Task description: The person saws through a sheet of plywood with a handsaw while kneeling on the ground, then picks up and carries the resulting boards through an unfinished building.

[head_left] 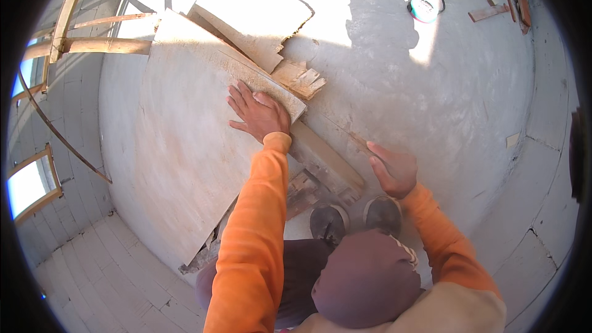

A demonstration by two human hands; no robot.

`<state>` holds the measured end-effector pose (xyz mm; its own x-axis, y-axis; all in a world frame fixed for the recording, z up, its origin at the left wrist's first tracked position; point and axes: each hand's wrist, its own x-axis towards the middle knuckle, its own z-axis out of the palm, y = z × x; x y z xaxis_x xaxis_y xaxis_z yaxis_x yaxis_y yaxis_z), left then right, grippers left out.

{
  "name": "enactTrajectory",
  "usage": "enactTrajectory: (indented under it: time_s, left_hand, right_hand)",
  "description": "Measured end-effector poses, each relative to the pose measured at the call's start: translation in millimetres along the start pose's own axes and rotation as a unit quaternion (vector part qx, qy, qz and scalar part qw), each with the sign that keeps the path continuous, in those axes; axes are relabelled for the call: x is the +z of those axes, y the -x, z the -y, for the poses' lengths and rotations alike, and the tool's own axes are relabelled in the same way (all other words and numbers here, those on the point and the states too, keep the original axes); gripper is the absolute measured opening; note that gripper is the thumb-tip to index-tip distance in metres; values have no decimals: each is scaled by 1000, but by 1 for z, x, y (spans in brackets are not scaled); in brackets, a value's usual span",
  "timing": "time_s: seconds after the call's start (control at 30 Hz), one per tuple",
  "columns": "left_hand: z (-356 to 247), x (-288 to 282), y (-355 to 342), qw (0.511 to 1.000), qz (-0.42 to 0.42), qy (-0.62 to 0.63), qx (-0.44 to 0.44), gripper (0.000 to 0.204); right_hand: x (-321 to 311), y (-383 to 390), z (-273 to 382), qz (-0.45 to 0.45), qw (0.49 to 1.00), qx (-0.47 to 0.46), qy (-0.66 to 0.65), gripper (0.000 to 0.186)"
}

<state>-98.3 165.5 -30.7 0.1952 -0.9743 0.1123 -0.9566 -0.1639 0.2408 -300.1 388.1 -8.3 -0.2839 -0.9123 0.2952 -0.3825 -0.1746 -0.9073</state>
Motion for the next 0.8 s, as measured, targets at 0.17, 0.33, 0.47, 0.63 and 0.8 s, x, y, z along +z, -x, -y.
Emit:
enactTrajectory:
  time_s: [0.17, 0.33, 0.47, 0.63, 0.8]
  left_hand:
    - [-9, -7, 3, 1000, 4, 7, -7, 56]
    - [-6, 0, 3, 1000, 8, 16, -1, 56]
    - [-1, -6, -9, 1000, -21, 5, 7, 55]
    - [-5, 7, 4, 1000, -5, 22, 21, 53]
    - [1, -3, -4, 1000, -22, 4, 6, 53]
  right_hand:
    - [41, -12, 3, -33, 999, 34, -22, 37]
    - [54, -28, 4, -51, 996, 46, -49, 37]
    - [13, 11, 12, -34, 999, 19, 8, 37]
    - [39, -41, 22, 14, 995, 90, -27, 37]
    - [-13, 19, 57, 5, 993, 112, 28, 35]
